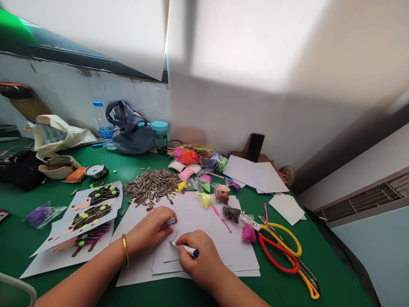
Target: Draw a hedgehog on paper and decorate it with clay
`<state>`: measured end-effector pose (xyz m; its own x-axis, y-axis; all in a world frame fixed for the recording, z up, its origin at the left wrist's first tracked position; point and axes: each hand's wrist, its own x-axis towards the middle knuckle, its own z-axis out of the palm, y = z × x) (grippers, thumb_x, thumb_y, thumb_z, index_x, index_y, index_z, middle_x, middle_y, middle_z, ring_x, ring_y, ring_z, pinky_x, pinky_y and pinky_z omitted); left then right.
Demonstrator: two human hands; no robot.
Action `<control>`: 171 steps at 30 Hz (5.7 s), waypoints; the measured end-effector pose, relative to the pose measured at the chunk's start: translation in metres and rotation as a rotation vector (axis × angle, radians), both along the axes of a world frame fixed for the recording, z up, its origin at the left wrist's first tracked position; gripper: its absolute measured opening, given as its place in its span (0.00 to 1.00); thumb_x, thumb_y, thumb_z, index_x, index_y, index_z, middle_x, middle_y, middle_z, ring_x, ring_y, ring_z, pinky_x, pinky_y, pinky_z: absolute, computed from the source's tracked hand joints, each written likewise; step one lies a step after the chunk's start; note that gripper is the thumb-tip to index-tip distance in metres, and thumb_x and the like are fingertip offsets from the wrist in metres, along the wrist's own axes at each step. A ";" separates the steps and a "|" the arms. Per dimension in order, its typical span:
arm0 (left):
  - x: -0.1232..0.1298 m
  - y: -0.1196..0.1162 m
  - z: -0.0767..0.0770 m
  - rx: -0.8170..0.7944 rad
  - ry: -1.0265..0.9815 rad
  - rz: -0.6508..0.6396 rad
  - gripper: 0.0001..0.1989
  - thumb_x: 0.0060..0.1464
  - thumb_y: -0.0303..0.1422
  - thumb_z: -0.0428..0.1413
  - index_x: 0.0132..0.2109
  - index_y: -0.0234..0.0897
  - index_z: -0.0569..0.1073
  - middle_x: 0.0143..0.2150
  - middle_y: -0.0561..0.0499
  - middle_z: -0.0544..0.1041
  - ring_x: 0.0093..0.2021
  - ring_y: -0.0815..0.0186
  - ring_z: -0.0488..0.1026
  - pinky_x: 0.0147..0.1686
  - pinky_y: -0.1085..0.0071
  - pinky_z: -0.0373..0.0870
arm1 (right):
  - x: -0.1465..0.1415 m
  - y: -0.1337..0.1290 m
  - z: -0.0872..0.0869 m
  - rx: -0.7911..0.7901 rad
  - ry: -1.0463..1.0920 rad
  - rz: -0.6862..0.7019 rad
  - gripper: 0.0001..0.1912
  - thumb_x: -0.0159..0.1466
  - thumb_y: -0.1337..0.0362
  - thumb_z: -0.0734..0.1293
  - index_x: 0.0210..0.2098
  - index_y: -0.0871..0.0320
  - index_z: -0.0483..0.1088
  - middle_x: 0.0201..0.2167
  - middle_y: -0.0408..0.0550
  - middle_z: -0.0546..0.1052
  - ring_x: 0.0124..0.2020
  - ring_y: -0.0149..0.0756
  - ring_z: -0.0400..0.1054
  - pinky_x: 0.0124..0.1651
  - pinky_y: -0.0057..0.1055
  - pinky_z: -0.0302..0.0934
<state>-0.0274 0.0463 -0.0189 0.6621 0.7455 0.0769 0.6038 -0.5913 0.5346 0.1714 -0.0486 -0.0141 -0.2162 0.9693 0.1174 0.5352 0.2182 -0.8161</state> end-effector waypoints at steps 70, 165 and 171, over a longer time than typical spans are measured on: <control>0.001 -0.001 0.002 -0.013 0.027 -0.001 0.10 0.50 0.25 0.59 0.41 0.39 0.71 0.46 0.48 0.76 0.48 0.58 0.70 0.48 0.62 0.63 | 0.015 0.009 0.000 -0.079 0.083 -0.167 0.09 0.63 0.63 0.62 0.39 0.56 0.74 0.39 0.48 0.79 0.43 0.40 0.72 0.48 0.33 0.64; 0.001 -0.001 0.002 -0.016 0.029 0.009 0.10 0.51 0.26 0.60 0.41 0.39 0.71 0.44 0.49 0.76 0.46 0.58 0.70 0.47 0.63 0.63 | 0.028 -0.009 0.005 -0.028 -0.011 -0.069 0.10 0.62 0.65 0.62 0.37 0.56 0.75 0.33 0.48 0.79 0.39 0.40 0.72 0.43 0.33 0.63; 0.000 -0.001 0.001 -0.015 0.022 0.008 0.11 0.50 0.26 0.60 0.42 0.39 0.71 0.45 0.48 0.75 0.47 0.58 0.70 0.47 0.62 0.62 | 0.027 -0.009 0.003 -0.044 -0.009 -0.075 0.10 0.62 0.65 0.62 0.37 0.56 0.76 0.34 0.48 0.79 0.39 0.40 0.72 0.44 0.34 0.62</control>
<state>-0.0269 0.0455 -0.0177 0.6576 0.7516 0.0508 0.6202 -0.5784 0.5298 0.1988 -0.0574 -0.0110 -0.1438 0.9869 0.0729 0.5557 0.1415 -0.8192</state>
